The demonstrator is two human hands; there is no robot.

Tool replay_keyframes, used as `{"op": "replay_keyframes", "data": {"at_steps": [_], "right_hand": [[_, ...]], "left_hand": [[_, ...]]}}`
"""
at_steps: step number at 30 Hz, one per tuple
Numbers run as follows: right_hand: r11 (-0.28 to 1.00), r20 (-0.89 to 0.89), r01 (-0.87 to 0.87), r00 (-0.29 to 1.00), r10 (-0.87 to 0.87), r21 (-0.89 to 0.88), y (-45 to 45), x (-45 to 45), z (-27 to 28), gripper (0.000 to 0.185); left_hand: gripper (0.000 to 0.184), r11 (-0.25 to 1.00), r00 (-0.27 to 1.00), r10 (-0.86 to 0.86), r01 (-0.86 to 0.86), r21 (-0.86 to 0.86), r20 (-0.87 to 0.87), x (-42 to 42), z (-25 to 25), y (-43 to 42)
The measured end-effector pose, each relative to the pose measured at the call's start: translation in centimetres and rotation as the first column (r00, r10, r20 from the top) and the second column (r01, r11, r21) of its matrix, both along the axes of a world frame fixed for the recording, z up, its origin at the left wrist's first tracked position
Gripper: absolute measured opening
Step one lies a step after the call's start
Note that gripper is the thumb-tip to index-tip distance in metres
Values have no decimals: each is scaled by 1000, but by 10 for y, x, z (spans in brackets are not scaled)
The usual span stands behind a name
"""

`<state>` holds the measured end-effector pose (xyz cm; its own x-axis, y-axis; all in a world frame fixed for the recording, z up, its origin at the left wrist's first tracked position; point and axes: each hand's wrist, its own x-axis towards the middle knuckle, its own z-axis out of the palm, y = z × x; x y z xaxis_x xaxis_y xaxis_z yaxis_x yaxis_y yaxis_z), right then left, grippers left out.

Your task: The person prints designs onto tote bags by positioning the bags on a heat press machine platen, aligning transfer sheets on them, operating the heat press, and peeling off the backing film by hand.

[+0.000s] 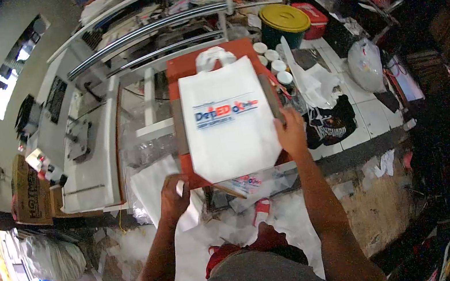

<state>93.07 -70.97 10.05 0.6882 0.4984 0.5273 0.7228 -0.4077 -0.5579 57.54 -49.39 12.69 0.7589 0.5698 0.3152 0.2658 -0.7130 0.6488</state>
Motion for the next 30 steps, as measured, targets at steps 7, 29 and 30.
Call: {"op": "replay_keyframes", "data": {"at_steps": [7, 29, 30], "right_hand": [[986, -217, -19, 976, -18, -168, 15, 22, -45, 68], [996, -303, -12, 953, -17, -94, 16, 16, -34, 60], [996, -317, -13, 948, -16, -89, 16, 16, -34, 60]], "left_hand": [[28, 981, 979, -188, 192, 34, -82, 225, -5, -9], [20, 668, 708, 703, -624, 405, -70, 130, -32, 207], [21, 594, 615, 784, -702, 393, -85, 103, -20, 215]]}}
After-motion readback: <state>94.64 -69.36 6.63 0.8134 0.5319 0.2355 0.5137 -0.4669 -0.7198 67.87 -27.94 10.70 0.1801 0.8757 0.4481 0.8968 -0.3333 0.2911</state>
